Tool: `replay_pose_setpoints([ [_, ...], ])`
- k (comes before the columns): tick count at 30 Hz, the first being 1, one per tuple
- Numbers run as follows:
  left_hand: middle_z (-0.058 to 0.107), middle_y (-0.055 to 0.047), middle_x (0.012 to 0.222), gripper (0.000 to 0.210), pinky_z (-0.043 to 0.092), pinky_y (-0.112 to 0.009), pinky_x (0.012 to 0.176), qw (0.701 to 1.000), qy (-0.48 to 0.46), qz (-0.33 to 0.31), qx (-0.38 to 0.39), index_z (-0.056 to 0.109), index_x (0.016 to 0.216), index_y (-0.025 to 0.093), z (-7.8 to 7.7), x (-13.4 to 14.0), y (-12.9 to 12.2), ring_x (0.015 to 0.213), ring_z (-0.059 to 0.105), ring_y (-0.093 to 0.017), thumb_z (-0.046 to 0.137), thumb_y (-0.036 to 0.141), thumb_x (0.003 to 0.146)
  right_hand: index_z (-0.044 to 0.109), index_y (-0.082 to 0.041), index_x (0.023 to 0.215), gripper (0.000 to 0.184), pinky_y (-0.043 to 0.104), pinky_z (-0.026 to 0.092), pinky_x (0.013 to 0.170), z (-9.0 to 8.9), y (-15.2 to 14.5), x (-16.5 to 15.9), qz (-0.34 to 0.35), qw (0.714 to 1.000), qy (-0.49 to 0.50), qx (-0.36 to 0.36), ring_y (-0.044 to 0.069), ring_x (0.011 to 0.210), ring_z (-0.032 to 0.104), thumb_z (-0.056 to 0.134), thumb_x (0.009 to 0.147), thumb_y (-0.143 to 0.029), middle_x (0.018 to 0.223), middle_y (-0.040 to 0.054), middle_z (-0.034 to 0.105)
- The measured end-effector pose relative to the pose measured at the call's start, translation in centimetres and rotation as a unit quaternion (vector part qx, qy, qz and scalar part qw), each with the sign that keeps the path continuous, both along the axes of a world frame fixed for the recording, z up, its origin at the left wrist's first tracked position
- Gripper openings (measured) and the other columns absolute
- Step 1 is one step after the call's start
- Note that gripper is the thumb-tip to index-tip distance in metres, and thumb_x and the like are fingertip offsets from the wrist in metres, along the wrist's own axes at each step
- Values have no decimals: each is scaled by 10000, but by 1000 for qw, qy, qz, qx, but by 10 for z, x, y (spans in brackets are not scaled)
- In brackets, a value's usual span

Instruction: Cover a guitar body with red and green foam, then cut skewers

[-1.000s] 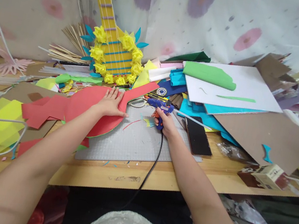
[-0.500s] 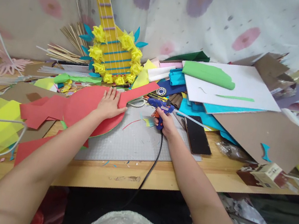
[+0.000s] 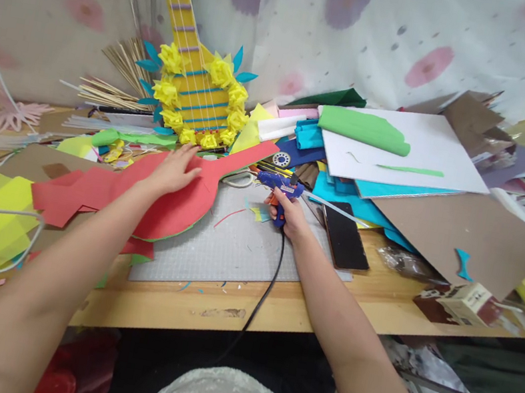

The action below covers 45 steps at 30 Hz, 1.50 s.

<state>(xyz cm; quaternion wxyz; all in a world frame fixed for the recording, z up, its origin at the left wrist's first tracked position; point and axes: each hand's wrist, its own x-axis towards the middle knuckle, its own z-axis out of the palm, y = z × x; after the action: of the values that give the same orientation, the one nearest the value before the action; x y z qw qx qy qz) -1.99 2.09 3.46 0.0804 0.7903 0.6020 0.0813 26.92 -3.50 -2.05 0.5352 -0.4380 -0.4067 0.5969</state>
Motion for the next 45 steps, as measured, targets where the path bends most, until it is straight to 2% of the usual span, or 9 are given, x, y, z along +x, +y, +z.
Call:
replay_pose_setpoints([
  [5, 268, -190, 1503, 780, 159, -460, 1127, 994, 44, 96, -4, 276, 1436, 80, -3, -33, 11, 1398, 221, -313, 343, 581, 842, 558, -180, 658, 423, 183, 307, 372, 1, 0, 0, 3, 1000, 7, 2, 35, 413, 406, 712, 614, -572, 648, -14, 607],
  [11, 412, -164, 1406, 758, 260, -400, 1088, 993, 32, 104, 36, 358, 1399, 133, -12, -42, -5, 1330, 337, -303, 357, 616, 815, 571, -182, 699, 422, 184, 310, 377, -3, 2, 1, 1, 1000, 24, 0, 37, 422, 416, 725, 607, -564, 670, -19, 616],
  [19, 575, -128, 1106, 552, 369, -384, 998, 987, 5, 136, 86, 624, 1093, 179, 6, -42, -11, 1129, 496, -286, 404, 602, 813, 553, -192, 687, 434, 184, 307, 376, -1, 1, 1, -11, 999, 44, 2, 39, 422, 414, 734, 587, -573, 662, -20, 609],
  [26, 616, -136, 1097, 575, 446, -395, 840, 980, 15, 196, 11, 632, 941, 184, 19, -37, -8, 1026, 572, -305, 337, 658, 803, 538, -193, 681, 463, 197, 306, 370, 4, 1, 2, -42, 997, 63, 2, 45, 417, 398, 721, 569, -603, 666, -3, 617],
  [31, 668, -145, 985, 578, 459, -357, 745, 975, -1, 209, -75, 617, 895, 155, 17, -21, -12, 924, 622, -293, 298, 632, 826, 543, -193, 699, 444, 199, 306, 378, 2, 2, 2, -45, 997, 64, 10, 47, 423, 407, 714, 592, -588, 683, 1, 628],
  [34, 662, -168, 1060, 567, 461, -351, 767, 970, -23, 228, -84, 617, 959, 129, 13, -9, -10, 968, 622, -287, 253, 555, 871, 538, -197, 706, 454, 205, 310, 378, -1, 5, 2, -77, 995, 58, 18, 48, 419, 409, 698, 588, -606, 684, -5, 626],
  [38, 617, -185, 1190, 504, 456, -376, 836, 978, 8, 194, -81, 622, 1053, 120, 7, 5, -11, 1069, 591, -293, 235, 406, 903, 513, -206, 715, 474, 201, 315, 379, 1, 9, 7, -117, 991, 52, 36, 44, 412, 413, 664, 601, -641, 684, -20, 621],
  [41, 647, -179, 1118, 480, 463, -420, 814, 978, 72, 173, -87, 652, 1012, 150, 10, 15, -20, 1019, 602, -327, 328, 475, 873, 529, -204, 712, 448, 197, 334, 387, 7, 11, 11, -121, 991, 13, 52, 43, 424, 420, 658, 631, -625, 712, -9, 632],
  [45, 633, -139, 1068, 420, 455, -390, 826, 993, 78, 81, 39, 617, 1089, 183, 20, 32, -30, 1013, 585, -296, 464, 478, 832, 580, -182, 675, 425, 198, 327, 372, 18, 13, 13, -77, 994, -42, 58, 40, 421, 419, 682, 644, -594, 712, 15, 639],
])
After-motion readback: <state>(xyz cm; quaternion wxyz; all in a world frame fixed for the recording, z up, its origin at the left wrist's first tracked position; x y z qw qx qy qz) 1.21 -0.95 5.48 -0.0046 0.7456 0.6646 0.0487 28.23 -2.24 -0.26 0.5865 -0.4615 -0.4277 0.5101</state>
